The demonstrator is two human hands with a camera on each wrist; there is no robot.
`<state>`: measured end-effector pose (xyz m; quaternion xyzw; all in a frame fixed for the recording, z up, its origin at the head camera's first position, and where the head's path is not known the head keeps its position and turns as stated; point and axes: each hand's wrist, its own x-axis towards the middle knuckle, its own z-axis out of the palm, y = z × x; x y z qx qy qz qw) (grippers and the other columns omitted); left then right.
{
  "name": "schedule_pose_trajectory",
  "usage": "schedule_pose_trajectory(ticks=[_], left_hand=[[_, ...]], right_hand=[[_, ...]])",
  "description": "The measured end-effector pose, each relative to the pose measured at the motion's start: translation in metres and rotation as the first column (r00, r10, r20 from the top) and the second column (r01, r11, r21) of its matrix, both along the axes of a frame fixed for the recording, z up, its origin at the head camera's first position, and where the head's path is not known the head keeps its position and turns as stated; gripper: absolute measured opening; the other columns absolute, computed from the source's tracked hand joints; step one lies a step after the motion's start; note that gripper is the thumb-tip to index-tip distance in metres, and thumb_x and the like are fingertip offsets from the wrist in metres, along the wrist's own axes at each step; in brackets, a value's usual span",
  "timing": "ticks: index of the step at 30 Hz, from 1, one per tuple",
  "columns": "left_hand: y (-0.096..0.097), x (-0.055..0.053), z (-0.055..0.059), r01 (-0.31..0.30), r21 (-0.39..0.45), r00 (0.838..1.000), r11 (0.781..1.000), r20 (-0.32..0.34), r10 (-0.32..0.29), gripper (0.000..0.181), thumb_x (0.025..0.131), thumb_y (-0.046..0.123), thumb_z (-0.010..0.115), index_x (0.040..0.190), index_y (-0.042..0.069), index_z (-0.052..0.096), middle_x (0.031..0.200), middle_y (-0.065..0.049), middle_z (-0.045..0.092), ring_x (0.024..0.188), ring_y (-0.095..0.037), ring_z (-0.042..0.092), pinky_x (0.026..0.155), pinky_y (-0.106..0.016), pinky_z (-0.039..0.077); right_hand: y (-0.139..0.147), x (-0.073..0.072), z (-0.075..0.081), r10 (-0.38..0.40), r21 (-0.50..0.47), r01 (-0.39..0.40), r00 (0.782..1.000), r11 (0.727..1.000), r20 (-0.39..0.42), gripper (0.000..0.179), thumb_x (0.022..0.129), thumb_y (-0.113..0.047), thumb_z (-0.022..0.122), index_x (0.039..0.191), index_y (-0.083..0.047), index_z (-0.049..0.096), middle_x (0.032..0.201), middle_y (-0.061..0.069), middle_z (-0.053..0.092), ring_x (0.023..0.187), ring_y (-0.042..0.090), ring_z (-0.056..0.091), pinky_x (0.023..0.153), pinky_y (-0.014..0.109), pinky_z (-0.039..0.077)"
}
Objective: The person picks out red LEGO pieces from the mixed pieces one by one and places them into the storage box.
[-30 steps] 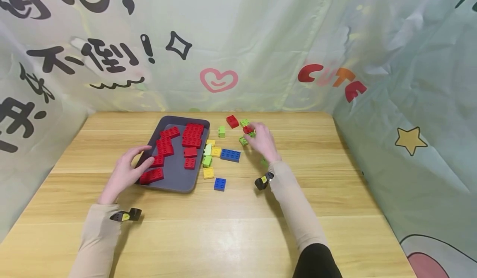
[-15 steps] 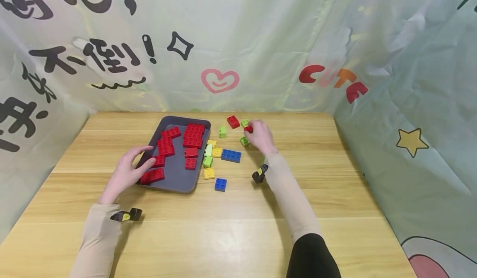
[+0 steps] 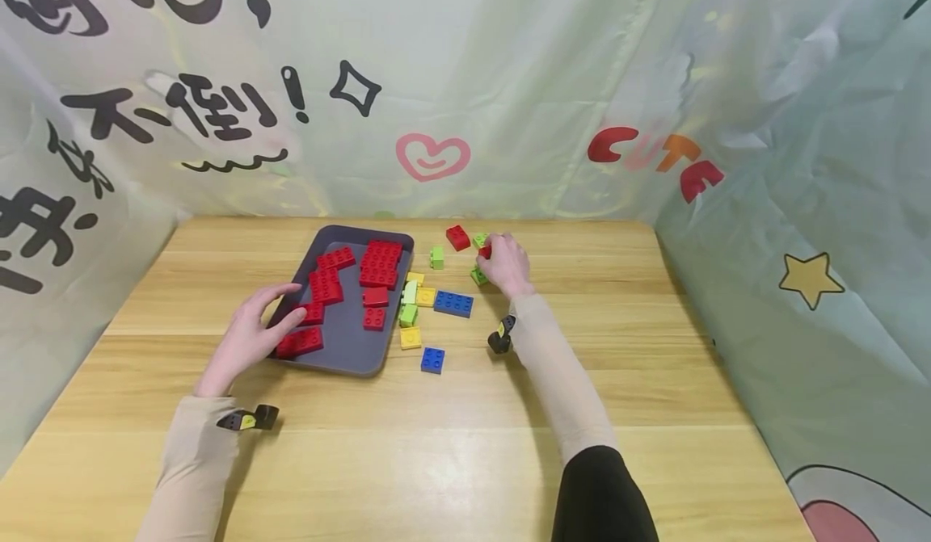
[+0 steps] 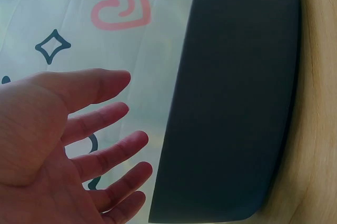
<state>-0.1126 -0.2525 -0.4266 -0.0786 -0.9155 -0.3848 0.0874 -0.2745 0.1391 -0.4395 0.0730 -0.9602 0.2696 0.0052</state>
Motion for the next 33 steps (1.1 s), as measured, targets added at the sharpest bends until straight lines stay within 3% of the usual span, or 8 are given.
schedule_pose_trajectory(ticks=[21,33], left_hand=[[-0.0005,0.0006,0.0012,0.01,-0.008,1.0,1.0,0.006,-0.01,0.047,0.095,0.019,0.068,0.137,0.0,0.056,0.141,-0.028,0.054,0.133,-0.048,0.044,0.113,-0.066,0.025],[-0.0012,0.0024,0.004,0.0,-0.009,1.0,1.0,0.025,0.0,0.048,0.096,0.021,0.067,0.138,0.002,0.055,0.142,-0.027,0.053,0.135,-0.047,0.043,0.114,-0.066,0.024]], right_hand=[[-0.0082,-0.0057,-0.006,-0.077,-0.034,0.076,0.996,0.997,-0.037,0.019,0.093,-0.011,0.065,0.105,0.003,0.07,0.109,0.019,0.062,0.101,0.033,0.059,0.09,0.047,0.052],[-0.0086,-0.0042,-0.0049,-0.084,-0.076,0.079,0.995,0.994,-0.052,0.018,0.094,-0.01,0.063,0.104,0.002,0.07,0.109,0.02,0.066,0.1,0.034,0.063,0.088,0.046,0.055]])
